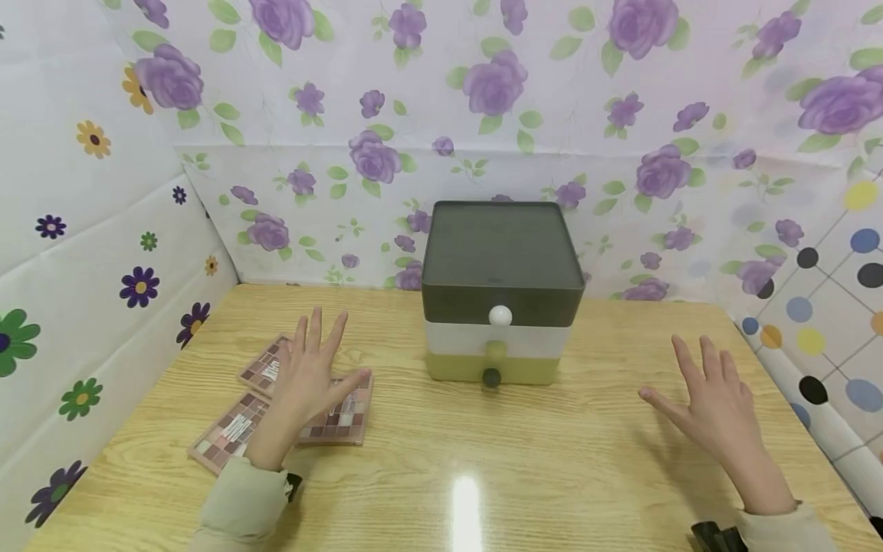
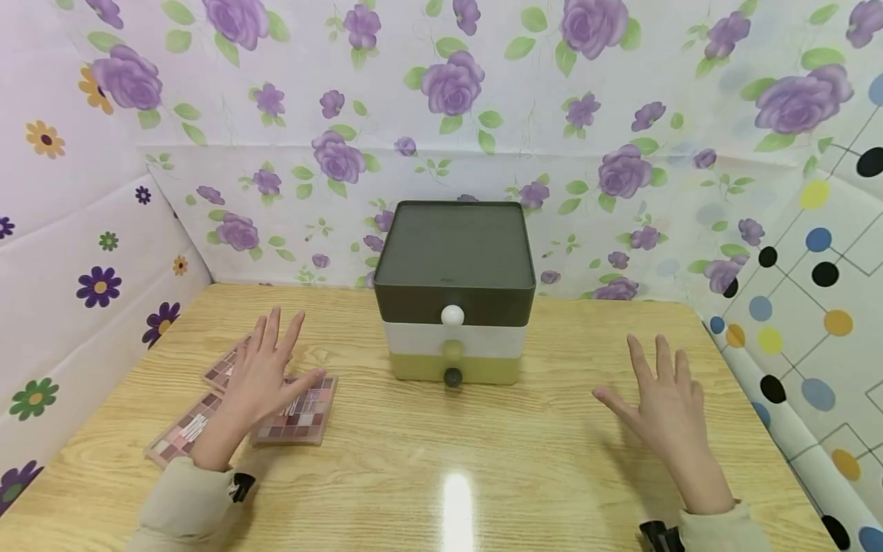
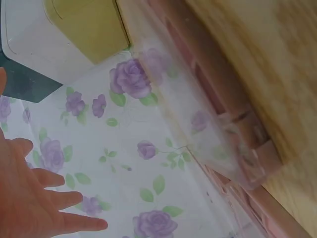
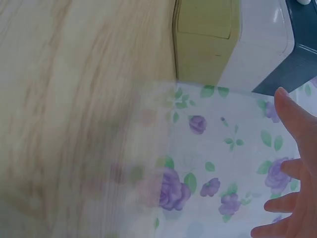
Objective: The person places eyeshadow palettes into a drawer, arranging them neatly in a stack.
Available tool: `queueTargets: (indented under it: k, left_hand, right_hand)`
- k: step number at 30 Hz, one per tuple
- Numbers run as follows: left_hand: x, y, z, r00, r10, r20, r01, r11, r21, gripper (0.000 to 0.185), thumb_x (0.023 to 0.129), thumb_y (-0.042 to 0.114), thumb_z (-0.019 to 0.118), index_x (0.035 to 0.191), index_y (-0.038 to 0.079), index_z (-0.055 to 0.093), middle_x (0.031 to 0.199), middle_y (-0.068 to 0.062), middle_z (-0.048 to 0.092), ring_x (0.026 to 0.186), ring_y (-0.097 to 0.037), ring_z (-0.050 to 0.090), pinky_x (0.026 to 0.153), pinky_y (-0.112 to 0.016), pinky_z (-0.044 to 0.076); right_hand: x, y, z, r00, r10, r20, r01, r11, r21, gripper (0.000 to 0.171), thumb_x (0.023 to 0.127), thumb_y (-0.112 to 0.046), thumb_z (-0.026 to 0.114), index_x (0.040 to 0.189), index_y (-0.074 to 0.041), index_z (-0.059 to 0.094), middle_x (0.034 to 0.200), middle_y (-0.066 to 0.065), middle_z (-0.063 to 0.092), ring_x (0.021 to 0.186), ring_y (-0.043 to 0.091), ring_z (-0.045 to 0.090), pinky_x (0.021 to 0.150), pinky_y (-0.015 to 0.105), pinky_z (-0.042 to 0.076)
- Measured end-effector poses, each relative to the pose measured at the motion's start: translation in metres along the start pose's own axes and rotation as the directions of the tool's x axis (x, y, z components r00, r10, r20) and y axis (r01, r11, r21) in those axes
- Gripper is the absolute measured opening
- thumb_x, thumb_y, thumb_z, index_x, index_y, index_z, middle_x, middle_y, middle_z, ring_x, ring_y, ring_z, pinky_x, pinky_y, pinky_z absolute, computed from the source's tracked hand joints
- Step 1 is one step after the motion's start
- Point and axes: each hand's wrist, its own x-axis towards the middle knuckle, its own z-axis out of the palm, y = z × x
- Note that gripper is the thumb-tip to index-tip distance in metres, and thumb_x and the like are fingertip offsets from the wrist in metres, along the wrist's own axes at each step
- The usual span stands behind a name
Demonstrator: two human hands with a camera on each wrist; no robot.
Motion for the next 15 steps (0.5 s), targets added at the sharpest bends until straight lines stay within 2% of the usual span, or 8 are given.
queueTargets:
  k: [5, 8, 11, 15]
  left_hand:
    - [0.004, 0.001, -0.002, 1.0, 0.024, -0.005, -0.024, 0.996, -0.087, 0.087, 0.085, 0.058, 0.049, 0.148, 0.022, 0.001, 0.149, -0.02, -0.004, 0.133, -0.044, 0.0, 0.094, -0.071, 0.013]
    - [0.009, 0.004, -0.003, 0.999, 0.039, -0.011, -0.041, 0.985, -0.165, 0.083, 0.087, 0.052, 0.049, 0.148, 0.021, 0.002, 0.149, -0.02, -0.003, 0.133, -0.045, 0.003, 0.097, -0.068, 0.013]
    - [0.014, 0.008, -0.006, 0.998, 0.054, -0.012, -0.056, 0.968, -0.245, 0.078, 0.09, 0.047, 0.048, 0.148, 0.02, 0.003, 0.149, -0.02, -0.002, 0.133, -0.045, 0.006, 0.099, -0.065, 0.014]
    - [0.023, 0.014, -0.008, 0.998, 0.069, -0.01, -0.068, 0.932, -0.356, 0.073, 0.092, 0.042, 0.046, 0.148, 0.019, 0.004, 0.15, -0.017, 0.001, 0.133, -0.044, 0.009, 0.097, -0.068, 0.015]
  right_hand:
    - [0.004, -0.004, -0.004, 0.999, -0.033, 0.006, 0.032, 0.991, 0.134, 0.092, 0.082, -0.043, 0.064, 0.147, -0.009, 0.008, 0.141, 0.036, 0.01, 0.121, 0.06, 0.015, 0.085, 0.073, 0.019]
    - [0.007, -0.009, -0.006, 0.999, -0.042, 0.016, 0.038, 0.977, 0.21, 0.091, 0.083, -0.037, 0.065, 0.147, -0.01, 0.006, 0.142, 0.036, 0.011, 0.119, 0.06, 0.02, 0.082, 0.073, 0.023]
    - [0.012, -0.016, -0.009, 0.999, -0.049, 0.008, 0.045, 0.966, 0.254, 0.089, 0.084, -0.035, 0.065, 0.147, -0.01, 0.008, 0.142, 0.034, 0.015, 0.117, 0.058, 0.025, 0.079, 0.072, 0.026]
    - [0.02, -0.026, -0.011, 0.998, -0.06, -0.029, 0.066, 0.939, 0.339, 0.082, 0.085, -0.029, 0.064, 0.146, -0.008, 0.013, 0.142, 0.029, 0.021, 0.12, 0.053, 0.028, 0.082, 0.068, 0.03]
